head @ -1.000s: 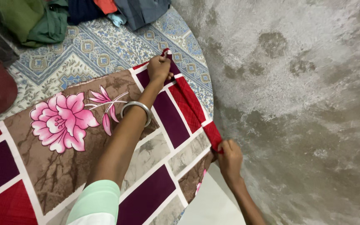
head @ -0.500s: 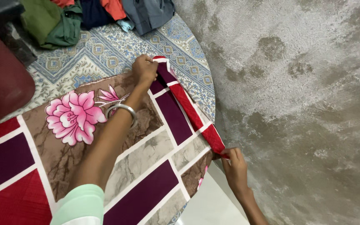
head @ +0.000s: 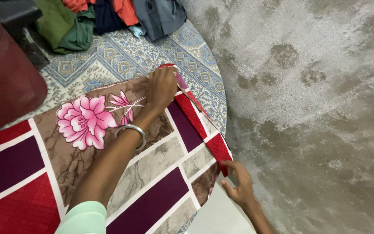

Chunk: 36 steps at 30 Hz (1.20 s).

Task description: The person folds a small cloth and then a larger patterned blanket on a table by hand before placing the folded items into an open red suitcase containing several other garments.

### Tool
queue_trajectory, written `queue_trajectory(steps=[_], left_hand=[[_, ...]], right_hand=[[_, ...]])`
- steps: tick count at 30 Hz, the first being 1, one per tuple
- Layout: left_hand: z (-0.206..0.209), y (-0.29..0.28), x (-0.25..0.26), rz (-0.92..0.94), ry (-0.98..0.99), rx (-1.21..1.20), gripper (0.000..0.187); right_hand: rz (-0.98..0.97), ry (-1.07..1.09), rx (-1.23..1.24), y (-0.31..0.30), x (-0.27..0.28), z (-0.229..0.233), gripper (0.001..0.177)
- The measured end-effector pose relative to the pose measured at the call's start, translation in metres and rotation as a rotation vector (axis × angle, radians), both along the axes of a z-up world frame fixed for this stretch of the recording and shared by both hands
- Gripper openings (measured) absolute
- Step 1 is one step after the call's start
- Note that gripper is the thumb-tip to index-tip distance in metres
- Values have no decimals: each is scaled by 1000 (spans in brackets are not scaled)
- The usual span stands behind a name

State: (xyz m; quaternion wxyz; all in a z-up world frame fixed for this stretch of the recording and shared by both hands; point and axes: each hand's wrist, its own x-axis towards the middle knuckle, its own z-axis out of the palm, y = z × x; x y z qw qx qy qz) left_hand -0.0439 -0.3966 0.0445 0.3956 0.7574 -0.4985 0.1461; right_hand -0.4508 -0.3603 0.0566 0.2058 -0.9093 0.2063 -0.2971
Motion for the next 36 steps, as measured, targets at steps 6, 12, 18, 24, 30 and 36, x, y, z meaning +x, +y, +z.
queue_trajectory(steps=[6,12,18,24,30,36], left_hand=[[-17,1,-16,16,-123,92,46],[-40,-10,-11,93,-112,225,69],[-36,-14,-10,94,-41,368,74],[-36,-10,-12,107,-67,373,73],[-28,-8,-11,165,-31,442,78],[-22,-5,-13,173,-16,467,82]], right_hand=[[132,-99,-8,-12,103,8,41],[170,8,-243,-70,220,-5,66],[16,239,-265,-79,225,-33,74],[-112,297,-290,-74,194,-40,67],[-165,329,-243,-64,145,-38,63],[-252,268,-129,-51,104,-50,56]])
